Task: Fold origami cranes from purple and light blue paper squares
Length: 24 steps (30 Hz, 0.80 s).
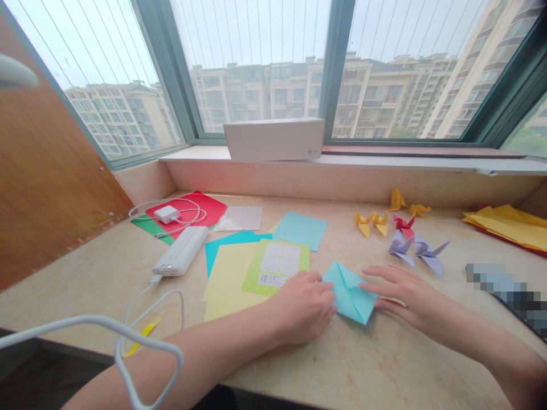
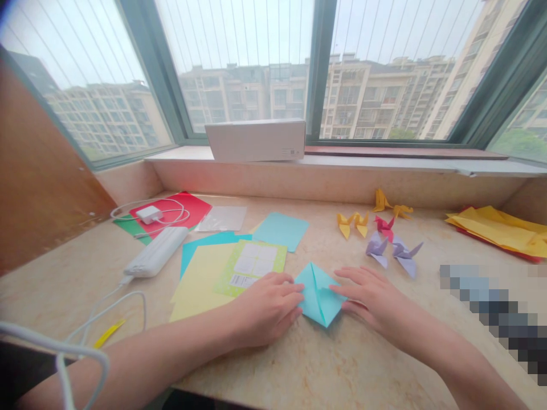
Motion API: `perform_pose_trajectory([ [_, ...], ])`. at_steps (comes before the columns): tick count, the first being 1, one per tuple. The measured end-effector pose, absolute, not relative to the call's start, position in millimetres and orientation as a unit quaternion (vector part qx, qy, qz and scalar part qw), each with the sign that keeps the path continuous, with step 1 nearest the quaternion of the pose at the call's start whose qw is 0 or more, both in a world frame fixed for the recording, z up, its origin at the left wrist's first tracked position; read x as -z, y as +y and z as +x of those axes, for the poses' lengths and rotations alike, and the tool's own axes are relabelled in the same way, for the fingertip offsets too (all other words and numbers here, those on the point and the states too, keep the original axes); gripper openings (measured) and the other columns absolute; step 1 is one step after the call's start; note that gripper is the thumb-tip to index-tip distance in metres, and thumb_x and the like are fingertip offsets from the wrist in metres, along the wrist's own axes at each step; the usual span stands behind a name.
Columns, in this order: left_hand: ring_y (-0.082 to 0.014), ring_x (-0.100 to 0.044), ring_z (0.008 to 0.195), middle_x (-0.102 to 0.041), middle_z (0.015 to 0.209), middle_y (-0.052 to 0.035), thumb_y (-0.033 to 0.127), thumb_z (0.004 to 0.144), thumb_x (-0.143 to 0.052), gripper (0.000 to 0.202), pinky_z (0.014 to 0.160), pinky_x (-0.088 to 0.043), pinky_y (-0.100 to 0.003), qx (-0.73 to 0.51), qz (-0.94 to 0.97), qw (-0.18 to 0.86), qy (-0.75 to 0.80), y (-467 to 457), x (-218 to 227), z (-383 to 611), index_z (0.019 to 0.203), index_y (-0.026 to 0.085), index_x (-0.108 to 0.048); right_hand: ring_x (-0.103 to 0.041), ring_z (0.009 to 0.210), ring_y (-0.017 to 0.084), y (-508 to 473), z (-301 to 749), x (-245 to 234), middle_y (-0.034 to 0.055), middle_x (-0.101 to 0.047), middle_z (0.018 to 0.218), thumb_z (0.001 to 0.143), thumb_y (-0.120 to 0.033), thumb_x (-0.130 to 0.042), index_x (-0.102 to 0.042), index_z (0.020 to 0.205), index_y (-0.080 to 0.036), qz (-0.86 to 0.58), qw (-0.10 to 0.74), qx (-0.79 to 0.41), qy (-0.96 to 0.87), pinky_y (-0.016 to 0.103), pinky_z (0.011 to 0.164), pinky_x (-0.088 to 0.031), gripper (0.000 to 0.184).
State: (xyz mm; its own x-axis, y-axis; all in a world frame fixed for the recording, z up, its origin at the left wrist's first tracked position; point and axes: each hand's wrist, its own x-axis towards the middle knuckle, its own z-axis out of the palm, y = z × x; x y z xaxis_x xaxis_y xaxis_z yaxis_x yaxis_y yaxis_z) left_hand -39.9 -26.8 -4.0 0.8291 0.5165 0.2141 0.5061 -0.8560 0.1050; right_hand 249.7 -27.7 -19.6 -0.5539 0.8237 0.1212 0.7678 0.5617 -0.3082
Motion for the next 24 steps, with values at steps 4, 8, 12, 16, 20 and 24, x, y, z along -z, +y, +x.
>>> perform_pose_trajectory([
  [4,-0.0242,-0.059,0.101,-0.068,0.104,-0.0114,0.021,0.095,-0.049,0.019,0.088,-0.049,-0.038,-0.125,0.954,0.026,0.269,-24,9,-42,0.096,0.016,-0.067,-0.058,0.123,0.032,-27,249,19,0.0053,-0.064,0.135,0.096,-0.037,-0.052,-0.074,0.113,-0.038,-0.466,0.129,-0.119,-0.867,0.057,0.105,-0.043,0.029],
  [8,-0.0222,-0.059,0.098,-0.067,0.107,-0.0099,0.02,0.095,-0.05,0.018,0.087,-0.048,-0.037,-0.135,0.952,0.036,0.274,-18,14,-42,0.094,0.017,-0.068,-0.064,0.113,0.031,-27,237,17,0.0063,-0.068,0.126,0.094,-0.043,-0.053,-0.078,0.102,-0.033,-0.491,0.136,-0.149,-0.847,0.051,0.1,-0.048,0.028],
  [12,-0.0211,-0.058,0.094,-0.066,0.099,-0.0081,0.019,0.096,-0.05,0.017,0.085,-0.047,-0.035,-0.126,0.943,0.04,0.306,-11,16,-40,0.091,0.018,-0.066,-0.066,0.102,0.028,-20,229,20,0.0076,-0.071,0.112,0.094,-0.039,-0.052,-0.074,0.089,-0.025,-0.49,0.155,-0.149,-0.845,0.046,0.093,-0.05,0.026],
  [16,-0.0222,-0.056,0.094,-0.064,0.094,-0.008,0.021,0.097,-0.049,0.017,0.084,-0.047,-0.036,-0.122,0.929,0.04,0.346,-9,16,-38,0.09,0.017,-0.064,-0.066,0.095,0.027,-14,227,27,0.0069,-0.071,0.102,0.092,-0.039,-0.055,-0.069,0.094,-0.024,-0.505,0.193,-0.159,-0.826,0.042,0.087,-0.051,0.021],
  [20,-0.023,-0.057,0.099,-0.066,0.1,-0.0079,0.023,0.098,-0.048,0.018,0.089,-0.046,-0.038,-0.142,0.923,0.046,0.355,-9,18,-37,0.09,0.016,-0.062,-0.065,0.096,0.026,-14,228,33,0.0064,-0.07,0.103,0.089,-0.044,-0.06,-0.068,0.11,-0.025,-0.543,0.228,-0.187,-0.787,0.039,0.083,-0.051,0.029],
  [24,-0.0239,-0.059,0.099,-0.067,0.097,-0.0075,0.025,0.096,-0.051,0.014,0.088,-0.047,-0.039,-0.141,0.919,0.063,0.363,-10,17,-36,0.092,0.015,-0.06,-0.063,0.088,0.024,-13,229,35,0.0054,-0.068,0.102,0.089,-0.045,-0.059,-0.061,0.127,-0.026,-0.551,0.228,-0.221,-0.772,0.037,0.077,-0.051,0.042],
])
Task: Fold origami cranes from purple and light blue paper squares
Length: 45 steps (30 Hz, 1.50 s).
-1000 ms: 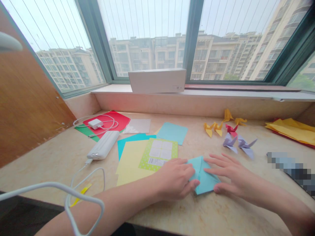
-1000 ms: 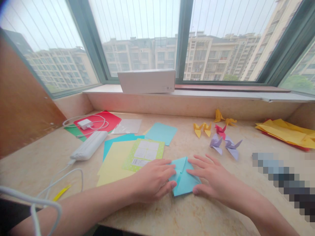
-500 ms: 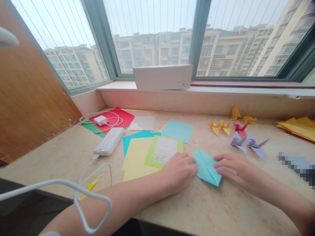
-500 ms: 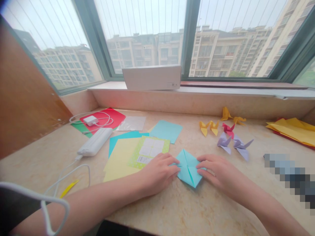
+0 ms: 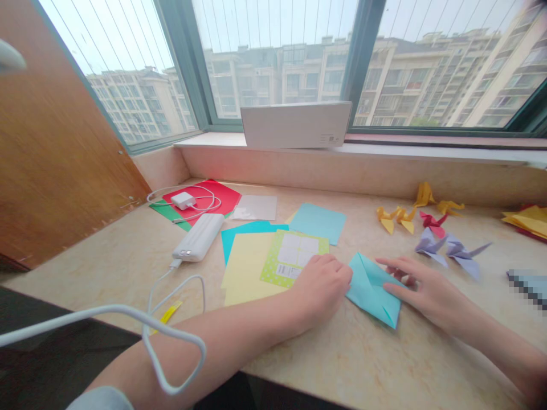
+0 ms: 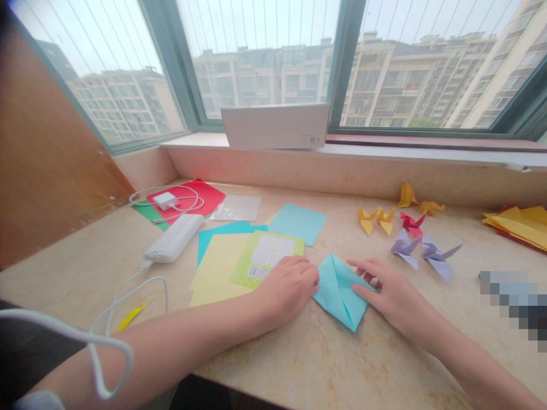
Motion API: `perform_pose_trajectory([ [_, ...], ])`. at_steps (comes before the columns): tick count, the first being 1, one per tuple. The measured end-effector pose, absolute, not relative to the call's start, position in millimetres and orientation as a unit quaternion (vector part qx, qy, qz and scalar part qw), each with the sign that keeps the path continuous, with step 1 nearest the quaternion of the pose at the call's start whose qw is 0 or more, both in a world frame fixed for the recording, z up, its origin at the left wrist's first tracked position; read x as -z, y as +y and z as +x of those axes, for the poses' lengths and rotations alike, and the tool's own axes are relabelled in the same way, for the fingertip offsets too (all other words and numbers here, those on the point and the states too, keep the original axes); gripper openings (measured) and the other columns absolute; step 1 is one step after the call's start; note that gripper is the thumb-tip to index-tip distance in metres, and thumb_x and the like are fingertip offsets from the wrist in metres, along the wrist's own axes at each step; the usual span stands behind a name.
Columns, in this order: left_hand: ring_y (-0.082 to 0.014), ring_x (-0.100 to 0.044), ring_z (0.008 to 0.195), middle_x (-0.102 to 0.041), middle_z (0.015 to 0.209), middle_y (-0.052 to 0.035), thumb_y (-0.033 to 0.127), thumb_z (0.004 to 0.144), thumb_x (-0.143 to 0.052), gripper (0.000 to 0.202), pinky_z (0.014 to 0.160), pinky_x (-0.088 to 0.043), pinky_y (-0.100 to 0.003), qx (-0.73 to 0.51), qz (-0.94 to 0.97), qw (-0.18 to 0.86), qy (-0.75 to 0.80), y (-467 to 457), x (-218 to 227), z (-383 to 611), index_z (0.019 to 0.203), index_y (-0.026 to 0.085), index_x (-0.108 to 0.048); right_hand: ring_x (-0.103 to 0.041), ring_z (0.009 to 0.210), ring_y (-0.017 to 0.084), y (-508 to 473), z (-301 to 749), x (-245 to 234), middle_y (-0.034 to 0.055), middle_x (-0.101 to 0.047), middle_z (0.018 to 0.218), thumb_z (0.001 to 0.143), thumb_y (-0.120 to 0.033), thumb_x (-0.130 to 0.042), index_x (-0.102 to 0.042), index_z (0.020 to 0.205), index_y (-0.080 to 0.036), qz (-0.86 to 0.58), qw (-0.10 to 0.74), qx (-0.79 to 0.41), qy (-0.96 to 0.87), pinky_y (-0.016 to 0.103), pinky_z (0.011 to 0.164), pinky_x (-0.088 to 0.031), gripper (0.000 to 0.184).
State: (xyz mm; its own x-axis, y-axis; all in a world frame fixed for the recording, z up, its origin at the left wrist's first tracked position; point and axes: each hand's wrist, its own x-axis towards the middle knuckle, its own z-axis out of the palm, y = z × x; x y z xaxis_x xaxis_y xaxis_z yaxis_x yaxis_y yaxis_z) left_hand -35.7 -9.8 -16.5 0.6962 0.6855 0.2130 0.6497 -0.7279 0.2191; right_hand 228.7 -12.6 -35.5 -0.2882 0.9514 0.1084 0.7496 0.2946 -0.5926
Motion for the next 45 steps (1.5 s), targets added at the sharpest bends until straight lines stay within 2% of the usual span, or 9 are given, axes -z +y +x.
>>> perform_pose_trajectory([
  [5,-0.0256,-0.058,0.104,-0.066,0.105,-0.0083,0.023,0.093,-0.057,0.012,0.092,-0.047,-0.04,-0.147,0.908,0.099,0.38,-11,14,-35,0.103,0.016,-0.059,-0.06,0.076,0.022,-9,234,35,0.0045,-0.068,0.089,0.089,-0.051,-0.058,-0.067,0.115,-0.024,-0.562,0.198,-0.232,-0.769,0.036,0.069,-0.049,0.039],
  [10,-0.0245,-0.059,0.102,-0.065,0.109,-0.0097,0.019,0.089,-0.059,0.053,0.09,-0.048,-0.04,-0.207,0.887,0.14,0.388,-9,19,-35,0.139,0.014,-0.04,-0.058,0.069,0.02,-7,240,33,0.0037,-0.069,0.08,0.09,-0.051,-0.055,-0.067,0.092,-0.022,-0.556,0.167,-0.273,-0.767,0.033,0.062,-0.045,0.032],
  [14,-0.0237,-0.059,0.096,-0.065,0.098,-0.0085,0.017,0.091,-0.053,0.024,0.088,-0.047,-0.037,-0.188,0.898,0.138,0.373,-8,21,-35,0.112,0.016,-0.064,-0.056,0.068,0.019,-10,238,28,0.0023,-0.068,0.077,0.091,-0.047,-0.055,-0.065,0.086,-0.022,-0.538,0.176,-0.289,-0.772,0.031,0.061,-0.043,0.028],
  [16,-0.0218,-0.059,0.092,-0.063,0.095,-0.0078,0.017,0.093,-0.049,0.023,0.084,-0.047,-0.034,-0.179,0.905,0.147,0.357,-8,20,-35,0.1,0.018,-0.07,-0.057,0.07,0.019,-12,236,25,0.0021,-0.067,0.078,0.092,-0.044,-0.056,-0.065,0.085,-0.022,-0.523,0.184,-0.298,-0.777,0.031,0.063,-0.043,0.024],
  [22,-0.0217,-0.061,0.102,-0.063,0.12,-0.0115,0.015,0.095,-0.045,0.039,0.093,-0.048,-0.033,-0.197,0.917,0.191,0.289,-9,20,-37,0.128,0.023,-0.065,-0.059,0.078,0.019,-15,235,21,0.0025,-0.07,0.087,0.087,-0.021,-0.054,-0.063,0.084,-0.022,-0.489,0.197,-0.335,-0.781,0.031,0.07,-0.045,0.01],
  [28,-0.022,-0.063,0.108,-0.055,0.137,-0.0135,0.008,0.093,-0.044,0.045,0.096,-0.049,-0.035,-0.236,0.906,0.244,0.254,-13,19,-40,0.131,0.023,-0.062,-0.061,0.077,0.02,-18,234,17,0.0027,-0.068,0.082,0.086,-0.02,-0.054,-0.064,0.086,-0.021,-0.48,0.224,-0.379,-0.759,0.032,0.069,-0.047,0.009],
  [34,-0.0183,-0.064,0.102,-0.063,0.123,-0.0099,0.005,0.088,-0.048,0.043,0.091,-0.053,-0.033,-0.366,0.827,0.343,0.255,-11,20,-36,0.121,0.022,-0.069,-0.058,0.072,0.018,-20,241,13,0.005,-0.067,0.087,0.087,-0.035,-0.067,-0.069,0.092,-0.021,-0.469,0.32,-0.419,-0.708,0.029,0.064,-0.049,0.015],
  [39,-0.0163,-0.065,0.087,-0.063,0.122,-0.0129,0.013,0.089,-0.053,0.036,0.066,-0.055,-0.024,-0.39,0.735,0.504,0.23,-15,12,-33,0.121,0.017,-0.069,-0.059,0.075,0.018,-19,245,5,0.0071,-0.07,0.096,0.085,-0.04,-0.07,-0.074,0.09,-0.024,-0.441,0.377,-0.433,-0.69,0.027,0.062,-0.049,0.017],
  [45,-0.0118,-0.064,0.071,-0.069,0.098,-0.0107,0.027,0.092,-0.059,0.033,0.069,-0.054,-0.025,-0.369,0.644,0.631,0.224,-18,9,-31,0.123,0.015,-0.064,-0.062,0.078,0.018,-20,254,3,0.0068,-0.071,0.103,0.085,-0.036,-0.072,-0.08,0.093,-0.032,-0.389,0.414,-0.463,-0.681,0.026,0.06,-0.05,0.012],
])
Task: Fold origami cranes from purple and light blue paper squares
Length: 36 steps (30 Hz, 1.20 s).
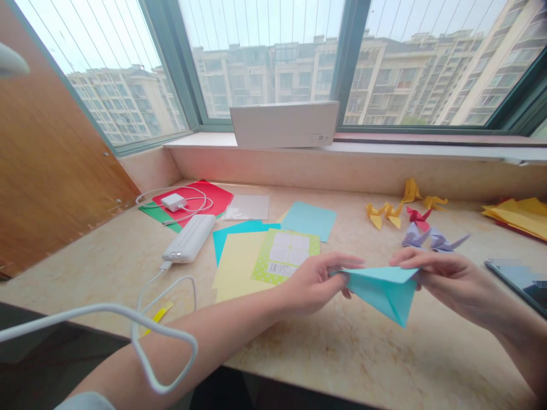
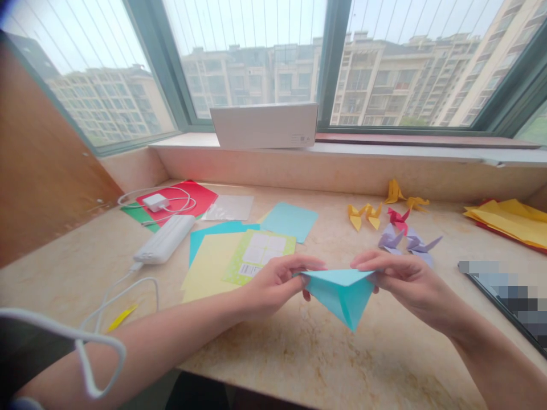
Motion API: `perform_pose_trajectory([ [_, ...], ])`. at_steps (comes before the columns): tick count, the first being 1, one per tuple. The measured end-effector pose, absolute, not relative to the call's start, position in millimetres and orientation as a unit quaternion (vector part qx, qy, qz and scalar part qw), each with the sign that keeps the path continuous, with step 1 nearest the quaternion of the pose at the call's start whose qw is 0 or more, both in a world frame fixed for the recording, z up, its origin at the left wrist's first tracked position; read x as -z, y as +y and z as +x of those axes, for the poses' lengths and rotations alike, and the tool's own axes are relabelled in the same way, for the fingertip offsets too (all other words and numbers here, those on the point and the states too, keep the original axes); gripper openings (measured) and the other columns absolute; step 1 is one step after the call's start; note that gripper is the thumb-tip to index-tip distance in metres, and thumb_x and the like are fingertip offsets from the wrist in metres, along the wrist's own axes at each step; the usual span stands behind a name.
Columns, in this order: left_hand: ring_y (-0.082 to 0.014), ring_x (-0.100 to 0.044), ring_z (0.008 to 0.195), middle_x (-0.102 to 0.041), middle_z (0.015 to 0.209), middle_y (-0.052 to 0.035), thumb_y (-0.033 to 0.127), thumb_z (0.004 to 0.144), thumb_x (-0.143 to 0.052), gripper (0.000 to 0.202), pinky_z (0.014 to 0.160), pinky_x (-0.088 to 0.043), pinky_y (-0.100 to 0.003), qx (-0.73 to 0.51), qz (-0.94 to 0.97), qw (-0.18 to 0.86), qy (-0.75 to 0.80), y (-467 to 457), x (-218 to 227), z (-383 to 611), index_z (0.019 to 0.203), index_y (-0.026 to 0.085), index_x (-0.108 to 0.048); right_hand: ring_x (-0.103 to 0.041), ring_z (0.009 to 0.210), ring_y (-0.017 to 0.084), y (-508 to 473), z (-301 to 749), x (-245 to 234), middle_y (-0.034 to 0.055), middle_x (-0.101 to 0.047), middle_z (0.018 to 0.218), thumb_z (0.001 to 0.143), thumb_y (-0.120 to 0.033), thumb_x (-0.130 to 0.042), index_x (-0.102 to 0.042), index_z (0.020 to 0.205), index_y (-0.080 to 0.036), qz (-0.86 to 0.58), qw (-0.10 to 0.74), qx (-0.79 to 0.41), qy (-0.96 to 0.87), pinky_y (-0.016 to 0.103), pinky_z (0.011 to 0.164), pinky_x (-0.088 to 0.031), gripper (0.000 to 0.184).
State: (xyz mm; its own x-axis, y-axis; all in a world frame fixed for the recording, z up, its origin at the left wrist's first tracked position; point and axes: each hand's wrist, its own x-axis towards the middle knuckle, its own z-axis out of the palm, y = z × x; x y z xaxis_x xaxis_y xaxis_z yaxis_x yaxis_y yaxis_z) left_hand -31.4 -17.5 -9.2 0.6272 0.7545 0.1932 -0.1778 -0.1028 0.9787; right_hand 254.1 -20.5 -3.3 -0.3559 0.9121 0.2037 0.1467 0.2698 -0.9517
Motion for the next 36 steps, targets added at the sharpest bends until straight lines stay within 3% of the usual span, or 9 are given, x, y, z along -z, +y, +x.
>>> perform_pose_trajectory([
  [4,-0.014,-0.067,0.064,-0.066,0.074,-0.0042,0.03,0.095,-0.056,0.042,0.063,-0.055,-0.027,-0.303,0.607,0.708,0.196,-19,11,-32,0.135,0.017,-0.053,-0.065,0.09,0.022,-22,257,3,0.0071,-0.07,0.108,0.083,-0.036,-0.074,-0.081,0.092,-0.036,-0.379,0.402,-0.495,-0.671,0.032,0.071,-0.054,0.011],
  [7,-0.0135,-0.067,0.064,-0.065,0.069,-0.0033,0.022,0.093,-0.055,0.034,0.063,-0.055,-0.026,-0.297,0.608,0.711,0.192,-20,10,-34,0.125,0.015,-0.062,-0.065,0.1,0.026,-24,258,1,0.0072,-0.069,0.111,0.086,-0.035,-0.071,-0.081,0.091,-0.036,-0.37,0.349,-0.524,-0.683,0.039,0.082,-0.054,0.011],
  [13,-0.0123,-0.067,0.066,-0.069,0.076,-0.005,0.013,0.085,-0.053,0.031,0.069,-0.056,-0.027,-0.32,0.618,0.69,0.198,-20,1,-38,0.109,0.013,-0.073,-0.063,0.071,0.018,-25,260,-4,0.0075,-0.072,0.098,0.089,-0.041,-0.065,-0.081,0.098,-0.03,-0.38,0.269,-0.535,-0.705,0.034,0.07,-0.054,0.021],
  [19,-0.0134,-0.069,0.07,-0.069,0.086,-0.0062,0.012,0.082,-0.055,0.028,0.071,-0.057,-0.029,-0.365,0.63,0.638,0.252,-13,8,-34,0.101,0.013,-0.076,-0.062,0.071,0.017,-21,256,-5,0.0077,-0.071,0.095,0.089,-0.04,-0.064,-0.08,0.096,-0.025,-0.42,0.305,-0.464,-0.718,0.033,0.071,-0.053,0.023],
  [22,-0.0137,-0.069,0.07,-0.069,0.083,-0.0057,0.015,0.082,-0.06,0.023,0.074,-0.057,-0.03,-0.383,0.62,0.63,0.269,-10,11,-34,0.098,0.012,-0.077,-0.064,0.072,0.018,-20,255,-5,0.0073,-0.07,0.083,0.09,-0.042,-0.062,-0.08,0.093,-0.022,-0.44,0.315,-0.437,-0.719,0.034,0.073,-0.053,0.027],
  [29,-0.0156,-0.069,0.072,-0.071,0.08,-0.0089,0.042,0.089,-0.064,0.04,0.073,-0.057,-0.031,-0.358,0.582,0.681,0.263,-15,1,-35,0.107,0.008,-0.069,-0.064,0.071,0.019,-21,250,-3,0.0044,-0.069,0.071,0.09,-0.035,-0.062,-0.075,0.089,-0.019,-0.441,0.35,-0.465,-0.683,0.032,0.071,-0.05,0.02],
  [33,-0.0145,-0.069,0.064,-0.07,0.077,-0.0052,0.037,0.084,-0.071,0.045,0.067,-0.056,-0.029,-0.375,0.586,0.656,0.292,-11,7,-32,0.119,0.011,-0.06,-0.064,0.076,0.02,-21,248,1,0.0054,-0.069,0.076,0.092,-0.037,-0.058,-0.071,0.09,-0.018,-0.437,0.365,-0.494,-0.657,0.033,0.073,-0.049,0.023],
  [36,-0.014,-0.068,0.066,-0.071,0.077,-0.0057,0.031,0.084,-0.07,0.039,0.069,-0.055,-0.028,-0.334,0.63,0.63,0.309,-11,11,-33,0.116,0.011,-0.062,-0.063,0.077,0.02,-20,245,5,0.0056,-0.068,0.079,0.094,-0.042,-0.055,-0.066,0.092,-0.018,-0.432,0.38,-0.492,-0.653,0.034,0.073,-0.049,0.027],
])
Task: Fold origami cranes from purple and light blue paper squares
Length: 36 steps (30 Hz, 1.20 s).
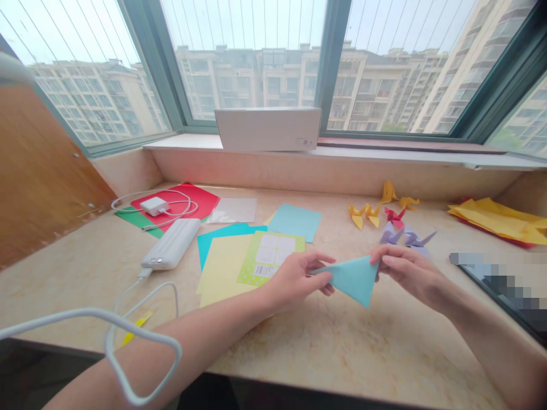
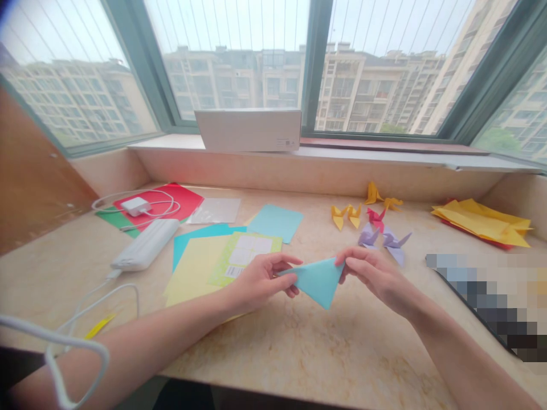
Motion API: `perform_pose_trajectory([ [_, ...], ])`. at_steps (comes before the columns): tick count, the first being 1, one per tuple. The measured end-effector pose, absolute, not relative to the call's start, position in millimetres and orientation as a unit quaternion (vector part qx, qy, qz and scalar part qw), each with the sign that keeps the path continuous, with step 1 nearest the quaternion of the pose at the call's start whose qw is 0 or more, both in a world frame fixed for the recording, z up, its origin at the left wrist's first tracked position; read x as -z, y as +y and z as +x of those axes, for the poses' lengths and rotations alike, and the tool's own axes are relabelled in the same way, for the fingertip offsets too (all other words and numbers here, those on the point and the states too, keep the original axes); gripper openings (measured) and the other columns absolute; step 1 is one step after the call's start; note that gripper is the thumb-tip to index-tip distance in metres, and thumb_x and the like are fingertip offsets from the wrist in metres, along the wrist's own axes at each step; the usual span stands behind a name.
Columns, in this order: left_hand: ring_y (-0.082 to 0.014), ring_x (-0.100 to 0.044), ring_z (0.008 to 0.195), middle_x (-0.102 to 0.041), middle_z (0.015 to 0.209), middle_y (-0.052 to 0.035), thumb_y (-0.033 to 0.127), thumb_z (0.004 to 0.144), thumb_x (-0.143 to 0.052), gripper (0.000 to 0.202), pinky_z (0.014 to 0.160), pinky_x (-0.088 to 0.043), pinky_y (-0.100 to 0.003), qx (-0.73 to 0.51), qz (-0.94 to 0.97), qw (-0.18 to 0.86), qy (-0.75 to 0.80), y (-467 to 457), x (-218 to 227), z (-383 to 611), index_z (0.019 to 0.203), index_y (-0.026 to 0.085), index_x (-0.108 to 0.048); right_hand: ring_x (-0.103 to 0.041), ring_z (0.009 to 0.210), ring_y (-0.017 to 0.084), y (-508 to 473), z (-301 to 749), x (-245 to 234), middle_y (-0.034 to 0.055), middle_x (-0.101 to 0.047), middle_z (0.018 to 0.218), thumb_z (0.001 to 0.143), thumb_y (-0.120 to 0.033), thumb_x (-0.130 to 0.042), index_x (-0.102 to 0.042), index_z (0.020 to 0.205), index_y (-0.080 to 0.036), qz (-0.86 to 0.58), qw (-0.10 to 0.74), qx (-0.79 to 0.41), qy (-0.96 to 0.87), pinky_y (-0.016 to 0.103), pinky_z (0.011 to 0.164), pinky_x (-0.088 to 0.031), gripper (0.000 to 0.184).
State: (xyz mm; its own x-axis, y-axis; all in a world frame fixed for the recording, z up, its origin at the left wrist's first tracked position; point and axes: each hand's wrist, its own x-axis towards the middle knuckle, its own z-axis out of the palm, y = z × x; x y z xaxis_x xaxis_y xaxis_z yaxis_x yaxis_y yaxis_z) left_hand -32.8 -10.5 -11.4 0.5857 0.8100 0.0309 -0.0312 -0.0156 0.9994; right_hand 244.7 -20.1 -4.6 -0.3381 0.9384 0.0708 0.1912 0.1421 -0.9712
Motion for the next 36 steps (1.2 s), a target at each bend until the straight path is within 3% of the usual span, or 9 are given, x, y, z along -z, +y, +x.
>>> perform_pose_trajectory([
  [7,-0.0116,-0.062,0.055,-0.063,0.068,-0.0007,0.038,0.093,-0.055,0.029,0.055,-0.048,-0.022,-0.173,0.704,0.623,0.295,-22,8,-34,0.105,0.013,-0.063,-0.061,0.068,0.019,-28,222,5,0.0022,-0.068,0.074,0.093,-0.044,-0.061,-0.053,0.112,-0.023,-0.469,0.378,-0.454,-0.657,0.033,0.068,-0.051,0.03],
  [10,-0.0092,-0.055,0.047,-0.057,0.057,0.0023,0.036,0.095,-0.05,0.025,0.05,-0.042,-0.019,-0.138,0.732,0.602,0.288,-25,2,-34,0.089,0.014,-0.06,-0.062,0.069,0.02,-33,214,4,0.0075,-0.073,0.085,0.09,-0.046,-0.063,-0.055,0.113,-0.022,-0.468,0.397,-0.453,-0.647,0.035,0.068,-0.054,0.034],
  [13,-0.0081,-0.051,0.048,-0.056,0.054,0.0033,0.033,0.094,-0.052,0.024,0.05,-0.037,-0.018,-0.162,0.743,0.569,0.313,-25,-3,-33,0.078,0.015,-0.057,-0.063,0.067,0.021,-35,211,3,0.0061,-0.072,0.078,0.089,-0.05,-0.063,-0.059,0.118,-0.023,-0.486,0.419,-0.434,-0.632,0.034,0.065,-0.055,0.04],
  [16,-0.0075,-0.049,0.049,-0.056,0.055,0.0038,0.033,0.094,-0.051,0.024,0.054,-0.038,-0.019,-0.237,0.72,0.554,0.344,-25,-6,-32,0.08,0.015,-0.058,-0.066,0.077,0.025,-36,210,2,0.0068,-0.071,0.079,0.087,-0.055,-0.063,-0.065,0.116,-0.023,-0.477,0.364,-0.447,-0.663,0.036,0.072,-0.055,0.044],
  [20,-0.007,-0.045,0.045,-0.056,0.052,0.0043,0.038,0.094,-0.054,0.025,0.052,-0.038,-0.018,-0.294,0.691,0.552,0.364,-27,-4,-30,0.086,0.015,-0.059,-0.064,0.076,0.024,-39,210,3,0.0061,-0.072,0.079,0.086,-0.055,-0.064,-0.074,0.09,-0.022,-0.508,0.281,-0.412,-0.703,0.035,0.071,-0.052,0.034],
  [24,-0.0066,-0.052,0.045,-0.067,0.07,-0.0017,0.043,0.098,-0.045,0.033,0.048,-0.039,-0.018,-0.267,0.684,0.595,0.327,-30,1,-29,0.1,0.013,-0.06,-0.062,0.068,0.021,-40,211,5,0.0051,-0.069,0.07,0.086,-0.056,-0.063,-0.074,0.083,-0.022,-0.528,0.324,-0.391,-0.681,0.032,0.065,-0.052,0.036],
  [32,-0.0055,-0.053,0.041,-0.062,0.059,0.0029,0.041,0.1,-0.043,0.032,0.045,-0.038,-0.017,-0.239,0.675,0.624,0.312,-30,6,-30,0.092,0.015,-0.059,-0.064,0.068,0.02,-42,205,2,0.0039,-0.069,0.071,0.089,-0.051,-0.062,-0.073,0.085,-0.023,-0.476,0.339,-0.406,-0.703,0.03,0.064,-0.054,0.031],
  [36,-0.0054,-0.054,0.041,-0.061,0.057,0.004,0.041,0.099,-0.045,0.031,0.046,-0.039,-0.017,-0.227,0.663,0.644,0.308,-29,6,-29,0.096,0.014,-0.06,-0.066,0.066,0.02,-43,205,1,0.005,-0.071,0.069,0.091,-0.053,-0.057,-0.074,0.08,-0.021,-0.488,0.329,-0.398,-0.703,0.03,0.064,-0.055,0.038],
])
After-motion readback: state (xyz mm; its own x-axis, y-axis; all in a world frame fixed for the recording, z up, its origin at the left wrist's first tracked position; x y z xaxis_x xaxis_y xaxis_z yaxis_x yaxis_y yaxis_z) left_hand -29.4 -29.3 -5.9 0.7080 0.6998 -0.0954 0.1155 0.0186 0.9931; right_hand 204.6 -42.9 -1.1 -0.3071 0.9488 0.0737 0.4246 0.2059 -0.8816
